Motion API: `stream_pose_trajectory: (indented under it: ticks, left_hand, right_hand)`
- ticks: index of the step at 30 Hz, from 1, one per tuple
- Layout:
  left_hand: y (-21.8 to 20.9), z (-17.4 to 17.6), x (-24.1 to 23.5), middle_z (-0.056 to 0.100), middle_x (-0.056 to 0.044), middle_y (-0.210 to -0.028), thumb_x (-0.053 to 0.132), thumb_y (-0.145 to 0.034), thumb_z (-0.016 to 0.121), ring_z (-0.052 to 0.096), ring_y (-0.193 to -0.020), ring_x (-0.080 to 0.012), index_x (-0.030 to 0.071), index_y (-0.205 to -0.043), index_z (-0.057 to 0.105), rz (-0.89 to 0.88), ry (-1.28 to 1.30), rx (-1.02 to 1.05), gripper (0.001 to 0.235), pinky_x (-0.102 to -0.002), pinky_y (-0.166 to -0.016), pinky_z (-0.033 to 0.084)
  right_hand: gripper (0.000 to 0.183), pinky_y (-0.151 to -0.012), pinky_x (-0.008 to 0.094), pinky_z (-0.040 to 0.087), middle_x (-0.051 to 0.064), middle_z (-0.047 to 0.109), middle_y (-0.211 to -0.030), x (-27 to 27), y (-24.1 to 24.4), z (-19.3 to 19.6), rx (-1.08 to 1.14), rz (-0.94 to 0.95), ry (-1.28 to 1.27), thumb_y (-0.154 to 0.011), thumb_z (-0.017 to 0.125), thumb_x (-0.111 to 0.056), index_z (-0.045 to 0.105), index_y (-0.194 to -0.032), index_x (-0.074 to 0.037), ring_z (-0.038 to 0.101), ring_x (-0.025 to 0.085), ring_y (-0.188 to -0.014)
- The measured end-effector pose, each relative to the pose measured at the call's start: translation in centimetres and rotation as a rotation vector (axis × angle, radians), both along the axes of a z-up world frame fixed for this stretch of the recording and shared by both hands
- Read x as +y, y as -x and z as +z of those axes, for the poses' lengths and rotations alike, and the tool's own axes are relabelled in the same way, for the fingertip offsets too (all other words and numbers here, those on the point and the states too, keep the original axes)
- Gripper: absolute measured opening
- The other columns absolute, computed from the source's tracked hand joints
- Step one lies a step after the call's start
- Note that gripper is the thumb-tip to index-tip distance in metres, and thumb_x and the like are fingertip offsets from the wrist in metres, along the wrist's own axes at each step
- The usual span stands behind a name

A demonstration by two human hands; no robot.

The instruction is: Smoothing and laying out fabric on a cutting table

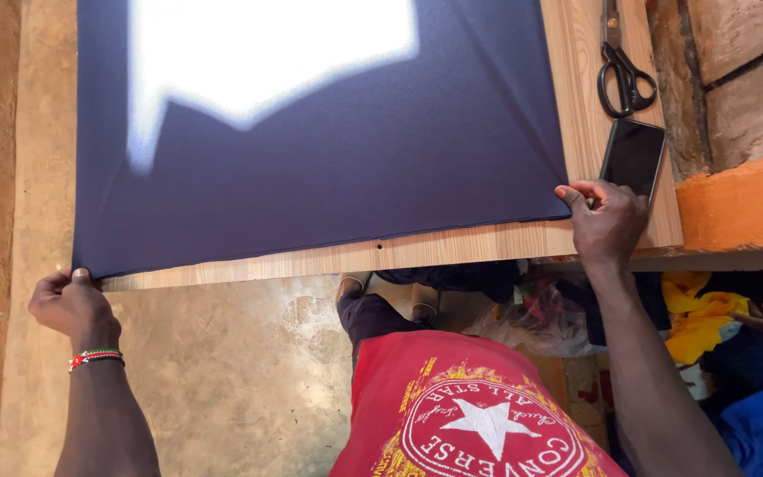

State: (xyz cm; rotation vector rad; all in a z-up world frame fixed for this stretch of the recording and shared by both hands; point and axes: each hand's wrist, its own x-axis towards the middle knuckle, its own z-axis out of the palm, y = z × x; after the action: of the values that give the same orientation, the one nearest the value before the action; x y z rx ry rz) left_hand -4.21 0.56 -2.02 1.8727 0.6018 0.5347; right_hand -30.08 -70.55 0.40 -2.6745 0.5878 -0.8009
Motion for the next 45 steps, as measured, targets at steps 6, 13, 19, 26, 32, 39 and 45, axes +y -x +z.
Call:
stream_pose_trajectory:
  ticks: [6, 13, 19, 26, 32, 39, 45]
  left_hand:
    - [-0.1, -2.3, 0.8, 0.069, -0.005, -0.097, -0.002, -0.085, 0.064, 0.068, -0.088, -0.0163, 0.007, -0.091, 0.062, -0.011, -0.218, -0.144, 0.011, -0.033, -0.079, 0.059]
    - [0.5, -1.4, 0.1, 0.065, -0.006, -0.102, -0.004, -0.086, 0.052, 0.066, -0.092, -0.0179, 0.005, -0.098, 0.061, -0.064, -0.226, -0.074, 0.018, -0.031, -0.080, 0.059]
    - [0.4, -1.7, 0.6, 0.051, -0.014, -0.115, 0.001, -0.079, 0.037, 0.058, -0.097, -0.0272, 0.002, -0.096, 0.052, -0.123, -0.404, -0.038, 0.023, -0.037, -0.082, 0.052]
    - [0.1, 0.7, 0.3, 0.054, -0.019, -0.107, 0.002, -0.079, 0.044, 0.055, -0.097, -0.0413, 0.003, -0.100, 0.052, -0.154, -0.682, 0.134, 0.023, -0.051, -0.086, 0.044]
    - [0.0, 1.5, 0.8, 0.056, -0.021, -0.109, 0.012, -0.075, 0.054, 0.054, -0.100, -0.0460, 0.002, -0.103, 0.052, -0.170, -0.716, 0.184, 0.030, -0.056, -0.088, 0.040]
    - [-1.3, 2.3, -10.2, 0.059, -0.015, -0.093, -0.004, -0.072, 0.053, 0.057, -0.084, -0.0350, -0.002, -0.100, 0.067, -0.272, -0.901, -0.334, 0.032, -0.044, -0.082, 0.043]
    - [0.9, 8.3, -36.2, 0.062, -0.014, -0.113, 0.010, -0.080, 0.060, 0.055, -0.110, -0.0331, 0.007, -0.115, 0.063, -1.203, -0.435, -0.357, 0.035, -0.046, -0.100, 0.040]
  right_hand:
    - [0.013, -0.074, 0.043, 0.038, -0.001, 0.075, -0.086, -0.2, -0.1, -0.5, 0.029, -0.026, 0.030, -0.095, 0.090, -0.025, 0.082, -0.092, -0.017, 0.059, 0.023, -0.071]
    - [0.013, -0.074, 0.042, 0.036, -0.001, 0.076, -0.087, -0.1, -0.2, -0.3, 0.043, -0.028, 0.041, -0.094, 0.089, -0.025, 0.080, -0.091, -0.017, 0.059, 0.023, -0.071]
    - [0.014, -0.073, 0.043, 0.039, 0.000, 0.075, -0.086, -0.4, -0.2, -0.3, 0.044, -0.024, 0.049, -0.093, 0.090, -0.025, 0.080, -0.091, -0.015, 0.062, 0.025, -0.074]
    - [0.013, -0.081, 0.043, 0.040, 0.001, 0.074, -0.087, -0.4, -0.2, -0.8, 0.093, -0.016, 0.107, -0.098, 0.091, -0.023, 0.081, -0.096, -0.015, 0.062, 0.025, -0.078]
    - [0.012, -0.084, 0.043, 0.038, -0.001, 0.073, -0.089, -0.3, 0.3, -1.5, 0.125, -0.051, 0.094, -0.101, 0.090, -0.025, 0.081, -0.099, -0.017, 0.061, 0.024, -0.081]
    - [0.014, -0.083, 0.041, 0.038, -0.003, 0.069, -0.081, -0.4, 0.4, -2.5, 0.138, -0.107, 0.112, -0.099, 0.092, -0.029, 0.081, -0.098, -0.020, 0.060, 0.022, -0.081]
    - [0.021, -0.089, 0.040, 0.043, 0.002, 0.072, -0.085, -0.1, 0.8, -2.8, 0.134, -0.112, 0.160, -0.106, 0.099, -0.026, 0.083, -0.100, -0.014, 0.064, 0.023, -0.084]
